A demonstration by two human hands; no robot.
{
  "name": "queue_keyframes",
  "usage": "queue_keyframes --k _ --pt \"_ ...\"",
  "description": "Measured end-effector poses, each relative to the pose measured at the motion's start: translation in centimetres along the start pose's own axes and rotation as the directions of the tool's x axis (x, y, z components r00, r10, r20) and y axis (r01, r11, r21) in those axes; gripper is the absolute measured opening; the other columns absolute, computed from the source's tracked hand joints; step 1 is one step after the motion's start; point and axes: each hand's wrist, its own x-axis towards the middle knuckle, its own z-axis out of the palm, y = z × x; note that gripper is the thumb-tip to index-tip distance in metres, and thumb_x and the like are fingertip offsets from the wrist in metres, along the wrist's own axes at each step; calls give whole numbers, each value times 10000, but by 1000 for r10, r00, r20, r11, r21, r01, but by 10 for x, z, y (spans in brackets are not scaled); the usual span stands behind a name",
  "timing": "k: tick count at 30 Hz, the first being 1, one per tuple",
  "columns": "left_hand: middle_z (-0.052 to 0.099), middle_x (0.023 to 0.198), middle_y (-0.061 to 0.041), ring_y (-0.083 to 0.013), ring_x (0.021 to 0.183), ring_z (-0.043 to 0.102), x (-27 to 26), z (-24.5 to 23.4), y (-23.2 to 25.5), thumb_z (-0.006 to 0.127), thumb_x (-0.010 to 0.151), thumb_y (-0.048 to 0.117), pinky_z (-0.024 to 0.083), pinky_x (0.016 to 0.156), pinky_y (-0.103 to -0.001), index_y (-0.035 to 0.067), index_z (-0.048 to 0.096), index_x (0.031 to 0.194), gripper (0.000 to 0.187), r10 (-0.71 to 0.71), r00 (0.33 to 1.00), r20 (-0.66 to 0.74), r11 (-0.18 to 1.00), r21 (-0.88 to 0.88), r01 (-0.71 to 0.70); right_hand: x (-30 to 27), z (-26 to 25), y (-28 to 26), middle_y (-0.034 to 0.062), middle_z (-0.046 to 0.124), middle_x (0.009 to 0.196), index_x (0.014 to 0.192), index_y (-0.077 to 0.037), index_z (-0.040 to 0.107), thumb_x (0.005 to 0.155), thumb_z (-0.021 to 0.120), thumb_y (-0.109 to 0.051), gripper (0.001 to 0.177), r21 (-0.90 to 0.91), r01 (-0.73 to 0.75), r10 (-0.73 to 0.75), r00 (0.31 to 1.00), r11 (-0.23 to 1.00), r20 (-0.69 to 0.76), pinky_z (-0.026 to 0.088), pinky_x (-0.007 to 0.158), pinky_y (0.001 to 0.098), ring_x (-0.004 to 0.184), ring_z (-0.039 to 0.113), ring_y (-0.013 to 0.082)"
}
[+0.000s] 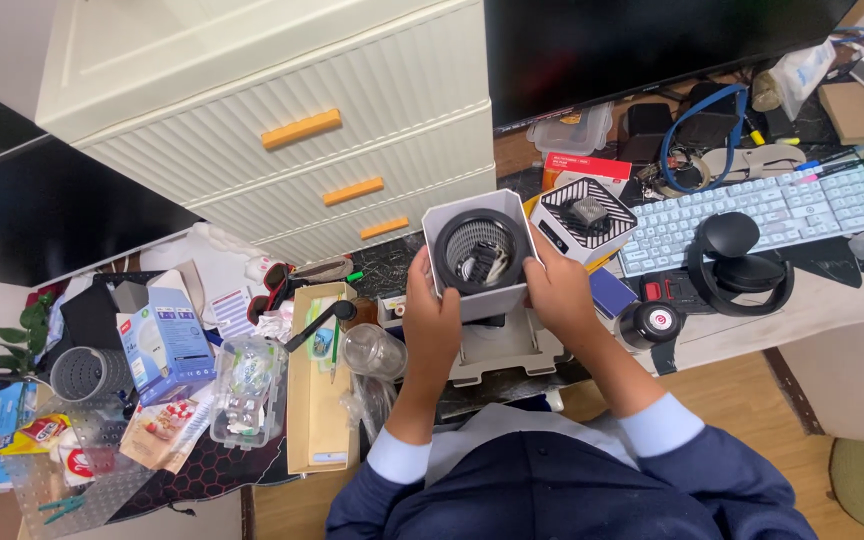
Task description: The recorder is unpacking, inspecting, and assembling parts of a small electronic device, possibly a projector or computer component, on a cluttered desk.
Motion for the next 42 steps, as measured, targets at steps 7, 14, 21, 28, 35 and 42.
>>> queue_keyframes --k 7,14,21,28,35,42 --pt "460 1470 -242 -420 1283 554 -39 -3 -1 489 873 74 462 1037 -473 69 310 1556 706 -88 995 47 972 223 76 -33 2 23 187 671 615 1493 -141 510 923 428 -149 577 -21 4 -3 999 1000 33 570 588 405 503 694 288" --pt "473 1420 -217 -423 1209 575 -76 -5 5 496 865 88 497 959 -475 93 290 1567 731 -96 995 39 949 305 80 -67 4 46 195 648 611 1496 -115 509 924 451 -148 576 -40 32 -30 999 999 37 544 602 434 541 676 320" --pt "492 1403 -195 -390 1211 580 -105 14 -6 488 858 84 500 960 -456 100 317 1564 726 -171 985 -30 926 335 172 -76 -10 57 187 645 557 1488 -84 482 924 443 -168 572 -65 -26 36 985 998 167 544 646 453 536 676 333" --pt "519 1411 -218 -414 1269 553 -111 25 -19 469 892 76 456 1040 -448 69 337 1579 699 -78 994 -72 953 286 96 -70 -9 70 241 655 657 1521 -127 461 934 444 -180 589 -109 61 -43 987 992 154 521 682 504 630 671 404" --pt "409 1559 -254 -408 1392 472 -114 27 -41 504 936 150 398 1118 -435 21 235 1611 738 -136 991 11 972 197 132 -75 5 88 297 673 798 1529 -160 458 925 476 -215 606 -197 36 -17 995 980 101 503 760 567 748 654 490" --pt "200 1627 -346 -472 1480 283 -107 19 -19 808 819 358 327 1158 -465 -85 221 1552 1038 87 993 81 920 375 -111 -82 26 96 300 680 828 1536 -179 452 944 450 -223 593 -202 35 -28 999 979 35 504 779 574 773 659 501"
